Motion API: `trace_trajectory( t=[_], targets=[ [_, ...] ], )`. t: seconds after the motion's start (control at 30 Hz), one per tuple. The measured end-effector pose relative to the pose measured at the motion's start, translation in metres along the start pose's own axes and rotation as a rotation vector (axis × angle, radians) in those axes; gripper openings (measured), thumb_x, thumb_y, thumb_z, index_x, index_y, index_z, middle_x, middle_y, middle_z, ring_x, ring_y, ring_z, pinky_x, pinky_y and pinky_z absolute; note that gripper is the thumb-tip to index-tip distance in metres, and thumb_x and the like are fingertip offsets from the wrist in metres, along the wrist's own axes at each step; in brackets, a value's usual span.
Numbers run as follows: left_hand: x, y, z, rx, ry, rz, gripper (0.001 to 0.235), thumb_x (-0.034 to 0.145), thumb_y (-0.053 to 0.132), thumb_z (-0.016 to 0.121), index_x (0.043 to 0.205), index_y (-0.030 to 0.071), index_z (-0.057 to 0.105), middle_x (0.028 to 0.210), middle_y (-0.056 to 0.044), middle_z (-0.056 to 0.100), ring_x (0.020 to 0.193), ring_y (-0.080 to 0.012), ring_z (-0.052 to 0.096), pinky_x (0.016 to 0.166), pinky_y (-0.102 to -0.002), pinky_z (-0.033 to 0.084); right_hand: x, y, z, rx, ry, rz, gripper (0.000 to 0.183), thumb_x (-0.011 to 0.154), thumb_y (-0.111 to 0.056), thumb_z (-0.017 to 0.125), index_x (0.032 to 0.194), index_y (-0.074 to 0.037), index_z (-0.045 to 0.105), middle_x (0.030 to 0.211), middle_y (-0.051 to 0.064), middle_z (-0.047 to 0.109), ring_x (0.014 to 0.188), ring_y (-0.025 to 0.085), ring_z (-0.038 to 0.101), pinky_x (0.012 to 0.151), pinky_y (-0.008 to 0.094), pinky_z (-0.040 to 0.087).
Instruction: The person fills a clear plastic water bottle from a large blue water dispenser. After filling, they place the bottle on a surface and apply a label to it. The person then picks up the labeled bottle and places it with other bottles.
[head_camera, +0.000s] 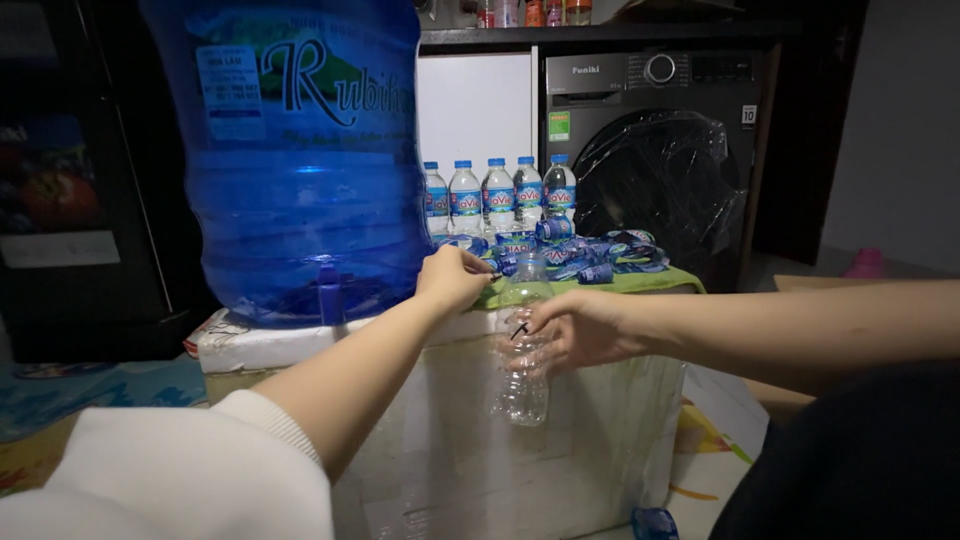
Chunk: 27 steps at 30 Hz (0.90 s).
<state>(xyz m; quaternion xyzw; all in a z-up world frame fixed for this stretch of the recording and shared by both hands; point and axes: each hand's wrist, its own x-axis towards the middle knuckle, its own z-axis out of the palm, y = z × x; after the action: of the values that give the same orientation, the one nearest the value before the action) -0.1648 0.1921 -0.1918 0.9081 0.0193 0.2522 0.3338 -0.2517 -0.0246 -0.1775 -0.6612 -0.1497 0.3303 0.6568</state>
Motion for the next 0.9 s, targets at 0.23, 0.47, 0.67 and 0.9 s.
trace_trajectory(
  t=[0.23,0.47,0.67,0.9],
  targets=[
    [-0.008,-0.008,0.000,0.031,0.067,0.028,0.020,0.079,0.030,0.081,0.099,0.026,0.083,0.109,-0.002,0.080,0.113,-0.0291,0.072,0.095,-0.043,0.058,0.012,0.006,0.002,0.031,0.039,0.007,0.074,0.074,0.006,0.068,0.146,-0.005,0.049,0.131,0.023,0.058,0.105,0.046,0.070,0.097,0.062,0.054],
    [-0.053,0.012,-0.060,0.189,0.232,0.280,0.015,0.089,0.027,0.074,0.098,0.020,0.082,0.099,-0.008,0.079,0.099,-0.0313,0.076,0.091,-0.046,0.060,0.023,0.009,0.037,-0.063,-0.048,0.080,0.064,0.080,0.010,0.064,0.141,-0.004,0.050,0.133,0.022,0.064,0.119,0.042,0.067,0.103,0.056,0.051],
    [-0.087,-0.011,-0.121,0.157,0.463,0.583,0.009,0.087,0.026,0.074,0.088,0.019,0.080,0.095,-0.003,0.077,0.092,-0.0299,0.074,0.082,-0.044,0.059,0.045,0.015,0.085,-0.197,-0.175,0.128,0.058,0.076,0.012,0.072,0.127,-0.008,0.056,0.119,0.019,0.070,0.109,0.038,0.072,0.093,0.053,0.057],
    [-0.101,-0.054,-0.171,-0.094,0.433,0.361,0.018,0.092,0.023,0.066,0.105,0.021,0.079,0.099,-0.002,0.080,0.086,-0.0211,0.079,0.079,-0.036,0.061,0.068,0.017,0.136,-0.259,-0.311,0.122,0.051,0.077,0.015,0.072,0.117,-0.012,0.055,0.115,0.019,0.071,0.107,0.038,0.073,0.088,0.049,0.060]
  ],
)
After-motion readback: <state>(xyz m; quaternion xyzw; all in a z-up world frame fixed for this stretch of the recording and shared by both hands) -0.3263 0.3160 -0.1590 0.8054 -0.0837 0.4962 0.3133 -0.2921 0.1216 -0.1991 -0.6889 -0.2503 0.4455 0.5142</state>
